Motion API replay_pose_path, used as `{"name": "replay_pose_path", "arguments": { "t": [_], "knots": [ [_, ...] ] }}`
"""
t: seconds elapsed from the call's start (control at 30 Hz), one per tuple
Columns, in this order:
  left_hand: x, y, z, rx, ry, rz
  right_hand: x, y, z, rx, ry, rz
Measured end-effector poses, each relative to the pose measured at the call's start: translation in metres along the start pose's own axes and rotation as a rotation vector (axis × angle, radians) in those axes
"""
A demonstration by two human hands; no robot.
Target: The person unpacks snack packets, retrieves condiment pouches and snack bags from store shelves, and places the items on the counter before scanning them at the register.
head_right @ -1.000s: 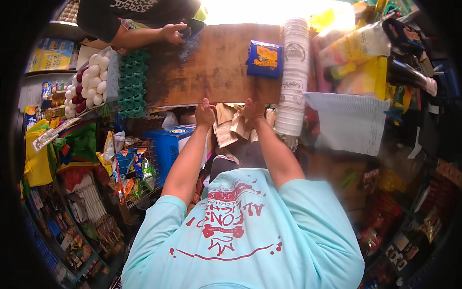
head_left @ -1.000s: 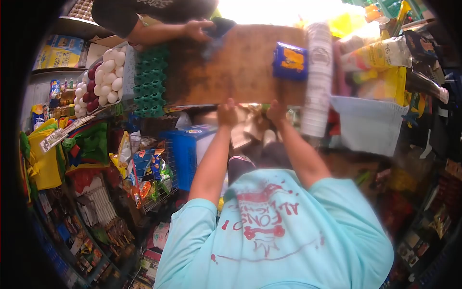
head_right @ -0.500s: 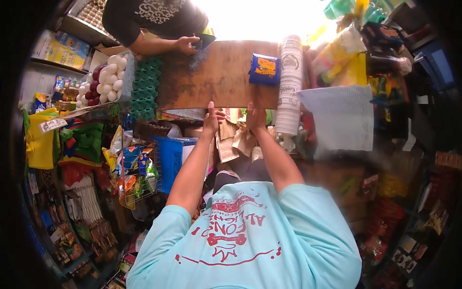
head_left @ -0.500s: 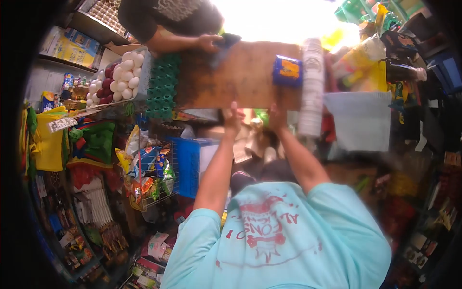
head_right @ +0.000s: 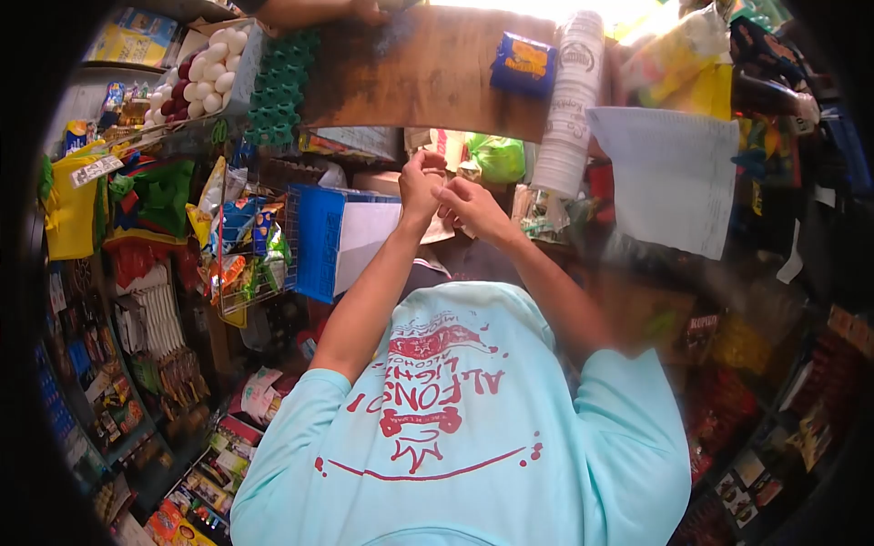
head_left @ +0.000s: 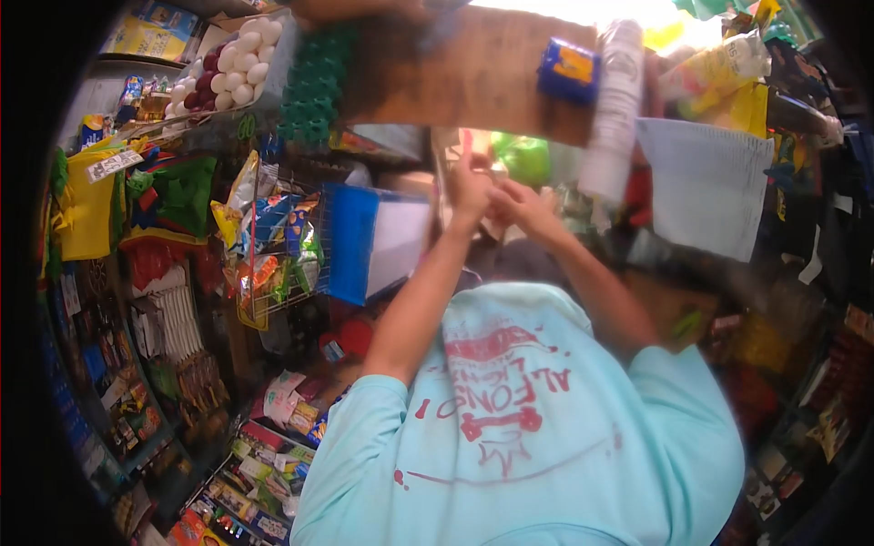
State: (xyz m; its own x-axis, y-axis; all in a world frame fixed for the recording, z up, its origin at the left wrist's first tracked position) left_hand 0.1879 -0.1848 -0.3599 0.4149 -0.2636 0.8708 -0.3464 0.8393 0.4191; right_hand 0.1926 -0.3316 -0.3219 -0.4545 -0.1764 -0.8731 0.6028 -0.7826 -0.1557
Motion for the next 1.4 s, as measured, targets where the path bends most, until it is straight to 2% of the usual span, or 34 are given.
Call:
{"name": "replay_pose_path", "arguments": {
  "t": [0.07, 0.17, 0.33, 0.47, 0.53, 0.67, 0.7, 0.73, 0.77, 0.8, 0.83, 0.9, 0.97, 1.03, 1.07, 1.13, 1.2, 1.23, 1.3, 1.37, 1.4],
  "knots": [
    [0.003, -0.002, 0.008, 0.037, 0.006, 0.012, -0.011, -0.009, 0.013, 0.029, 0.043, 0.115],
    [0.023, 0.001, 0.025, 0.081, 0.004, -0.005, -0.002, -0.015, 0.017, 0.069, 0.069, 0.069],
    [0.037, -0.008, 0.046, 0.124, -0.077, 0.134, -0.016, -0.024, 0.028, 0.300, 0.291, -0.002],
    [0.052, -0.004, 0.059, 0.114, -0.026, 0.187, -0.018, -0.013, 0.029, 0.191, 0.271, -0.050],
    [0.040, -0.005, 0.057, 0.112, 0.036, 0.329, -0.016, -0.005, 0.028, 0.097, 0.179, -0.053],
    [-0.015, -0.008, 0.056, 0.203, 0.156, 0.395, -0.015, -0.017, 0.027, 0.359, 0.259, 0.137],
    [-0.025, -0.005, 0.061, 0.230, 0.185, 0.404, -0.018, -0.026, 0.033, 0.279, 0.465, 0.248],
    [-0.030, 0.000, 0.067, 0.223, 0.304, 0.435, -0.019, -0.035, 0.038, 0.189, 0.676, 0.352],
    [-0.046, 0.006, 0.074, 0.199, 0.314, 0.471, -0.020, -0.043, 0.045, 0.093, 0.890, 0.445],
    [-0.063, 0.011, 0.081, 0.174, 0.326, 0.506, -0.024, -0.043, 0.056, -0.185, 0.910, 0.623],
    [-0.070, 0.014, 0.087, 0.179, 0.342, 0.594, -0.015, -0.040, 0.049, -0.227, 0.681, 0.609],
    [-0.077, 0.021, 0.106, 0.231, 0.460, 0.455, 0.020, -0.041, 0.025, -0.305, 0.229, 0.606],
    [-0.097, 0.033, 0.130, 0.277, 0.454, 0.490, 0.043, -0.059, 0.030, -0.149, 0.360, 0.549],
    [-0.105, 0.045, 0.154, 0.335, 0.391, 0.535, -0.006, -0.091, 0.067, -0.344, 0.935, 0.643],
    [-0.101, 0.060, 0.170, 0.383, 0.406, 0.841, 0.008, -0.097, 0.078, -0.596, 0.909, 0.851],
    [-0.107, 0.070, 0.191, 0.444, 0.450, 0.652, 0.090, -0.084, 0.048, -0.652, 0.447, 1.089],
    [-0.125, 0.089, 0.219, 0.530, 0.439, 0.561, 0.135, -0.078, 0.019, -0.440, 0.288, 1.325],
    [-0.143, 0.099, 0.240, 0.571, 0.390, 0.553, 0.142, -0.075, 0.021, -0.214, 0.341, 1.417],
    [-0.188, 0.109, 0.295, 0.641, 0.312, 0.537, 0.136, -0.074, 0.026, -0.419, 0.347, 1.602],
    [-0.259, 0.096, 0.370, 0.690, 0.342, 0.606, 0.161, -0.062, 0.015, -0.591, 0.085, 1.580],
    [-0.321, 0.070, 0.413, 0.693, 0.478, 0.459, 0.181, -0.053, 0.004, -0.651, -0.050, 1.566]
  ]
}}
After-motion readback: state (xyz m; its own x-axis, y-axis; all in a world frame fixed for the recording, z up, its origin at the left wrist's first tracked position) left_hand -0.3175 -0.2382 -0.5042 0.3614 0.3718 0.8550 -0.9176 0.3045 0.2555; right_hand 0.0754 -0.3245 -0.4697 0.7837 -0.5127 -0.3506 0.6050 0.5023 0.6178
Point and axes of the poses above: each hand's wrist, its own z-axis away from the middle knuckle, its own y-axis out of the back of the hand, x = y × z, the point moved 1 cm from there along -z, towards the middle knuckle, and after that the axes turned 1 degree about -x, right-handed, at the moved point
